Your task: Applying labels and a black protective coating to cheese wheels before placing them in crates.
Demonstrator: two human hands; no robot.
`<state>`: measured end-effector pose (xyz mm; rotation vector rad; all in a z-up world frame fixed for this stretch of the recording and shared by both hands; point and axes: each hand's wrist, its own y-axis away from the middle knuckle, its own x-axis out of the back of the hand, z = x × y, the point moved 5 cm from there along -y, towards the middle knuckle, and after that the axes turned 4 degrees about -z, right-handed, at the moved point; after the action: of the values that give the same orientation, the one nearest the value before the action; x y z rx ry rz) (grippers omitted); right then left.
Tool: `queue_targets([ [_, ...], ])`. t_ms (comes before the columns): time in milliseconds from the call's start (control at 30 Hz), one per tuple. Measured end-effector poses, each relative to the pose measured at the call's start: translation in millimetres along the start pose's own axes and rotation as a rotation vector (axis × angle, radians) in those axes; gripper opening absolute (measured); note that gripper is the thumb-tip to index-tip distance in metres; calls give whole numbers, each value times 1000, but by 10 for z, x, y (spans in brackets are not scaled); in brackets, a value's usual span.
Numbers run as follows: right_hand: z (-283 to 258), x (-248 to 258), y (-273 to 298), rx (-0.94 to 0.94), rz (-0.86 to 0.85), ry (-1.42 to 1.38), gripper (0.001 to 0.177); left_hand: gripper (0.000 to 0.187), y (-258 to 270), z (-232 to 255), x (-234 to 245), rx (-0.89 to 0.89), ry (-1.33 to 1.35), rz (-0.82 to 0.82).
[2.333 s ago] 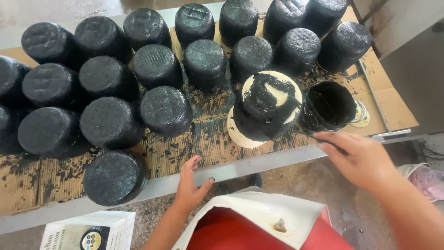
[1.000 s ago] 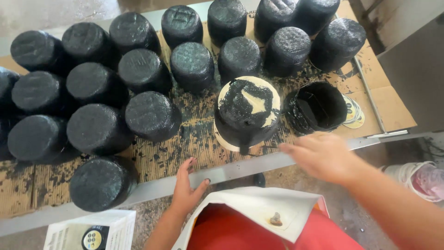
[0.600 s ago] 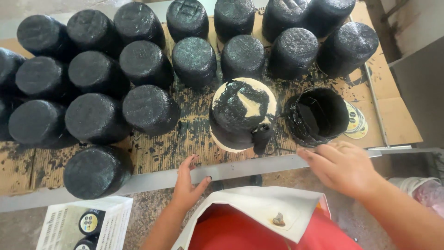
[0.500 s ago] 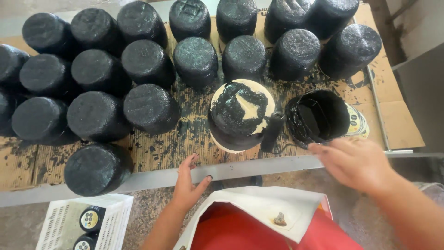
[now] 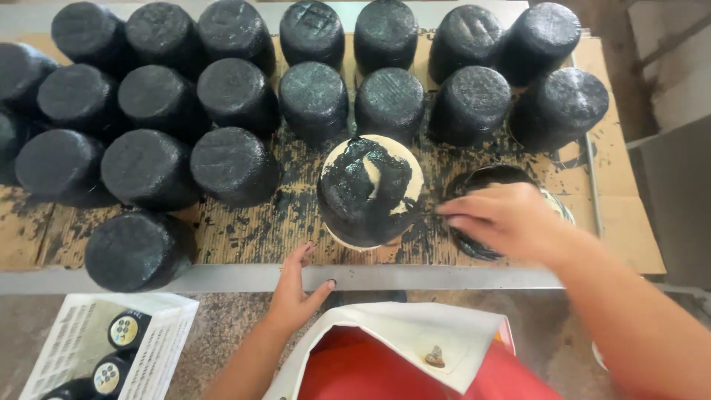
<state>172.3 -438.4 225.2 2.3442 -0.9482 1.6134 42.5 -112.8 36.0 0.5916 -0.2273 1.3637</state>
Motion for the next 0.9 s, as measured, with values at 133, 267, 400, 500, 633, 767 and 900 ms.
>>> queue_targets([
  [133,320,130,228,-92,-94,-29,23,82,92,-70,-23,-205,17,134],
  [267,195,-4,-258,-38,-135,93,23,88,130,-137,-88,105,99,53],
  [400,37,-268,-657,115,-29,249,21,83,91,-13,-143,99,67,54],
  [500,282,-157,-530,-64,-235,341,26,84,77,-86,-172,-41,51,112],
  [633,390,281,-123,51,-82,259,22,92,219,-38,-147,109,122,120],
  [767,400,134,-306,-66,-145,458,26,91,292,-187,-244,75,152,166],
  [900,327,-158,-752,8,-58,576,11,84,214,-51,-303,-129,106,207],
])
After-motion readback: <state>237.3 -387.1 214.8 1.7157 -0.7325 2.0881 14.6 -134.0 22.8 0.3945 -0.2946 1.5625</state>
